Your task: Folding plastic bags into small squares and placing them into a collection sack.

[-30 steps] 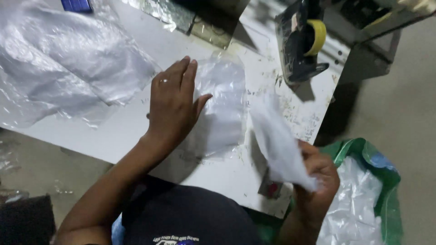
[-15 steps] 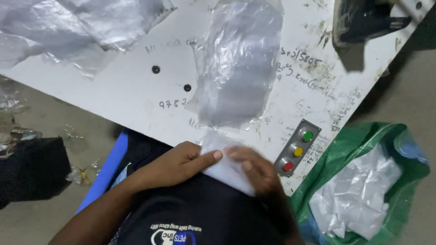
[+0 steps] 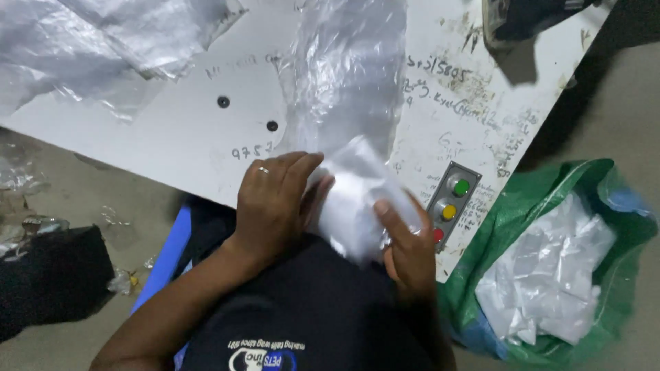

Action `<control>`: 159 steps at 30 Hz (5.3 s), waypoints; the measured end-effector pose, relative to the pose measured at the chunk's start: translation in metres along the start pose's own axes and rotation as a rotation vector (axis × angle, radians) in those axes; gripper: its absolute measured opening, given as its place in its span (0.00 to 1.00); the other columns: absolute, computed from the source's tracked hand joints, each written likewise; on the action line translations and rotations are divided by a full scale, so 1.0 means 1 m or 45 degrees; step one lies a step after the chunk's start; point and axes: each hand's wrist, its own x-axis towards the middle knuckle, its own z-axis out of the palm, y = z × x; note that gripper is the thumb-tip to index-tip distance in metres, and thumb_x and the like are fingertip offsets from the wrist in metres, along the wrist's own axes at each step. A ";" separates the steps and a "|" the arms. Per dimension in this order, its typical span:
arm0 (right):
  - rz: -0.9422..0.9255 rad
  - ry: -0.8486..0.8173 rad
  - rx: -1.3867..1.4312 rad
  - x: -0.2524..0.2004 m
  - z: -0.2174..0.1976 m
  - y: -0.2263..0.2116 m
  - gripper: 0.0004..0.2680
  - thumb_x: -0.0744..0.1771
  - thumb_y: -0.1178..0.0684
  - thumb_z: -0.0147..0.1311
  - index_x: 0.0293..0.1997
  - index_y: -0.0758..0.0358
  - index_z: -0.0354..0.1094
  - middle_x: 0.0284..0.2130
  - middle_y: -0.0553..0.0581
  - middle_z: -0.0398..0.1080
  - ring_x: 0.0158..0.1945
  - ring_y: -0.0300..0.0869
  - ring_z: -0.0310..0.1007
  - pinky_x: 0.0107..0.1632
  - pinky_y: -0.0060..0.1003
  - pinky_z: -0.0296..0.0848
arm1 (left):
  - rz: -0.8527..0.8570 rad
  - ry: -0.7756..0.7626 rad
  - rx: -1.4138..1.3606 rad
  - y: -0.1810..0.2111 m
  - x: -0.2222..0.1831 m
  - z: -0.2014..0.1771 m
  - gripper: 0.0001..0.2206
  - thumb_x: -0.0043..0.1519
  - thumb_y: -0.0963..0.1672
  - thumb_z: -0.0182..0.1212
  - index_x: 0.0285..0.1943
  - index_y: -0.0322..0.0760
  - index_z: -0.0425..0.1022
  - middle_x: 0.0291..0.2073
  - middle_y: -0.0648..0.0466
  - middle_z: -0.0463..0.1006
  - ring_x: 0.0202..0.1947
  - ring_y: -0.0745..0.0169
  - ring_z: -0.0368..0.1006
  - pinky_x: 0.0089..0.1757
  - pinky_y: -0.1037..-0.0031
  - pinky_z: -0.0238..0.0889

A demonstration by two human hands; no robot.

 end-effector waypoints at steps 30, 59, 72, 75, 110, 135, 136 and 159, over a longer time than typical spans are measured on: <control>-0.136 0.340 0.195 0.045 0.028 -0.018 0.24 0.61 0.59 0.59 0.65 0.66 0.61 0.49 0.64 0.70 0.52 0.59 0.71 0.47 0.58 0.82 | -0.520 0.396 0.258 -0.162 0.098 -0.050 0.03 0.67 0.41 0.68 0.43 0.38 0.79 0.39 0.51 0.74 0.36 0.55 0.70 0.35 0.65 0.63; -0.286 0.338 0.147 0.029 0.023 -0.006 0.17 0.62 0.59 0.62 0.57 0.67 0.67 0.44 0.61 0.74 0.45 0.55 0.77 0.48 0.54 0.85 | -0.926 0.182 -0.898 -0.099 0.065 -0.070 0.14 0.65 0.44 0.64 0.58 0.35 0.79 0.31 0.54 0.81 0.29 0.71 0.75 0.32 0.81 0.72; -0.403 0.194 -0.083 0.028 0.016 -0.004 0.10 0.63 0.58 0.64 0.46 0.67 0.73 0.35 0.56 0.77 0.42 0.47 0.78 0.46 0.41 0.81 | -0.892 0.244 -0.961 -0.059 0.060 -0.059 0.05 0.67 0.45 0.62 0.45 0.40 0.74 0.37 0.53 0.82 0.33 0.68 0.77 0.36 0.79 0.73; -0.359 -0.134 -0.373 0.027 0.035 -0.028 0.23 0.64 0.57 0.58 0.67 0.67 0.62 0.67 0.60 0.65 0.66 0.46 0.68 0.63 0.36 0.70 | -0.736 0.059 -0.854 -0.038 0.055 -0.035 0.09 0.57 0.40 0.75 0.33 0.40 0.75 0.29 0.58 0.77 0.30 0.72 0.73 0.34 0.82 0.68; -0.477 -0.739 -0.727 0.071 0.049 0.003 0.08 0.67 0.53 0.56 0.47 0.64 0.73 0.35 0.61 0.73 0.33 0.47 0.72 0.35 0.42 0.70 | 0.259 0.258 0.106 0.007 0.005 -0.031 0.09 0.64 0.45 0.71 0.47 0.38 0.80 0.21 0.50 0.72 0.18 0.54 0.64 0.25 0.64 0.56; -0.836 -0.497 -1.505 0.086 0.120 -0.003 0.09 0.69 0.61 0.47 0.55 0.63 0.68 0.44 0.62 0.68 0.47 0.60 0.74 0.46 0.53 0.76 | 0.084 0.038 0.641 -0.093 0.023 -0.049 0.14 0.66 0.44 0.62 0.61 0.42 0.76 0.54 0.51 0.77 0.50 0.48 0.73 0.41 0.66 0.68; -1.119 -0.477 -1.465 0.082 0.116 0.003 0.14 0.70 0.60 0.49 0.65 0.66 0.58 0.56 0.69 0.59 0.57 0.65 0.68 0.54 0.55 0.73 | 0.024 -0.028 0.566 -0.094 0.023 -0.050 0.17 0.66 0.46 0.61 0.64 0.43 0.75 0.53 0.50 0.77 0.49 0.47 0.73 0.42 0.64 0.66; -1.179 -0.920 -1.697 0.112 0.069 0.006 0.12 0.72 0.41 0.44 0.55 0.55 0.67 0.36 0.54 0.65 0.40 0.51 0.66 0.44 0.47 0.66 | -0.151 -0.125 0.345 -0.090 -0.027 -0.032 0.11 0.66 0.55 0.58 0.48 0.53 0.75 0.33 0.62 0.69 0.43 0.58 0.69 0.51 0.61 0.50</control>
